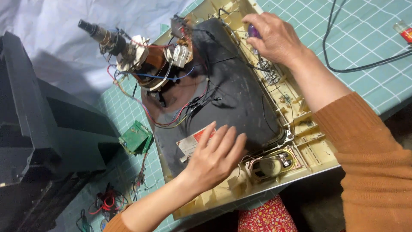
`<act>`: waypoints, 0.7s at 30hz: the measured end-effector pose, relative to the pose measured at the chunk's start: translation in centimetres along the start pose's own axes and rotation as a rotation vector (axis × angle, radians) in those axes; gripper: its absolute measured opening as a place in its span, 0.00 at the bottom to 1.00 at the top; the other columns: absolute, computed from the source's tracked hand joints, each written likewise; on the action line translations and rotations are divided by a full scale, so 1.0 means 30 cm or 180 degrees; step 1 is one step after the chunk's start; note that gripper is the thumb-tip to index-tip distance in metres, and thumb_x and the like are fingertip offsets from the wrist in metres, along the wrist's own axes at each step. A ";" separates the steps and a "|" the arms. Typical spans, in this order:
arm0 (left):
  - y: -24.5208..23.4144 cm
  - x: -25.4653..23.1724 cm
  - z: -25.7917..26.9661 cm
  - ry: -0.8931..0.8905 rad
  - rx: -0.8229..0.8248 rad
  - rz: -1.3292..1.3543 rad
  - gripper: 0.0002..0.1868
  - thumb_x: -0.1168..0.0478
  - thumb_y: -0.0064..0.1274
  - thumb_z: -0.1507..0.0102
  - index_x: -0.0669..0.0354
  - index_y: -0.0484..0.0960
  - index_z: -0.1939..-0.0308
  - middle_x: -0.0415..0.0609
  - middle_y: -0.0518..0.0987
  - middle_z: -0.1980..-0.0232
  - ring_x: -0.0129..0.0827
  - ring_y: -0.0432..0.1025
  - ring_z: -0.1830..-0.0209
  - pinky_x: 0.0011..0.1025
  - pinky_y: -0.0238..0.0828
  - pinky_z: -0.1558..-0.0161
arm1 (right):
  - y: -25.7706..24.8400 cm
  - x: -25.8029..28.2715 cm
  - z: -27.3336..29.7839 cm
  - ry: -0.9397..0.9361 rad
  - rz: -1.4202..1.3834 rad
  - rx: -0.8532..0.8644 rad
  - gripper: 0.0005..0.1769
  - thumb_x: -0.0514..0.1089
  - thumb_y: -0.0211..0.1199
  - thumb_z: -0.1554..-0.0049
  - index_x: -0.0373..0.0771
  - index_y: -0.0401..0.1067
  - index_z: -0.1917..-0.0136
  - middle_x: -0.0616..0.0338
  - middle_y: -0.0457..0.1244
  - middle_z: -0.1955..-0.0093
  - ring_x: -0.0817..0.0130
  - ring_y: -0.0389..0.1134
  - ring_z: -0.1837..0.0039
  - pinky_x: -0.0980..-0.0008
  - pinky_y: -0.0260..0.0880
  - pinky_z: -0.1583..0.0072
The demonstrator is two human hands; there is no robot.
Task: Repairing an old CRT television by probing and soldering internal components on the circuit board.
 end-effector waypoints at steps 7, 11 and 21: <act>-0.134 -0.008 0.221 -0.0244 0.0258 0.0055 0.12 0.57 0.57 0.30 0.60 0.81 0.48 0.54 0.79 0.49 0.43 0.76 0.50 0.44 0.71 0.41 | -0.028 0.016 0.010 0.0219 -0.0405 0.0251 0.26 0.36 0.57 0.38 0.37 0.56 0.28 0.34 0.63 0.46 0.42 0.65 0.47 0.48 0.71 0.52; -0.151 -0.041 0.405 -0.0813 0.0051 0.0344 0.14 0.57 0.60 0.34 0.60 0.82 0.49 0.54 0.83 0.51 0.44 0.79 0.51 0.47 0.75 0.41 | -0.001 0.006 0.010 -0.0027 -0.0038 0.0148 0.22 0.41 0.58 0.33 0.38 0.58 0.28 0.40 0.63 0.52 0.45 0.65 0.52 0.52 0.72 0.60; 0.005 -0.164 0.736 -0.2084 -0.1103 0.0266 0.11 0.65 0.57 0.37 0.65 0.83 0.52 0.57 0.84 0.53 0.44 0.80 0.56 0.36 0.80 0.51 | -0.013 0.028 0.001 0.0070 0.0006 0.0087 0.37 0.37 0.71 0.39 0.40 0.55 0.23 0.43 0.62 0.56 0.51 0.65 0.56 0.57 0.76 0.59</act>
Point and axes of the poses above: each hand's wrist, its own z-axis away from the middle knuckle, its own y-axis out of the palm, x = y × z, the point moved 5 cm from there along -z, towards the middle knuckle
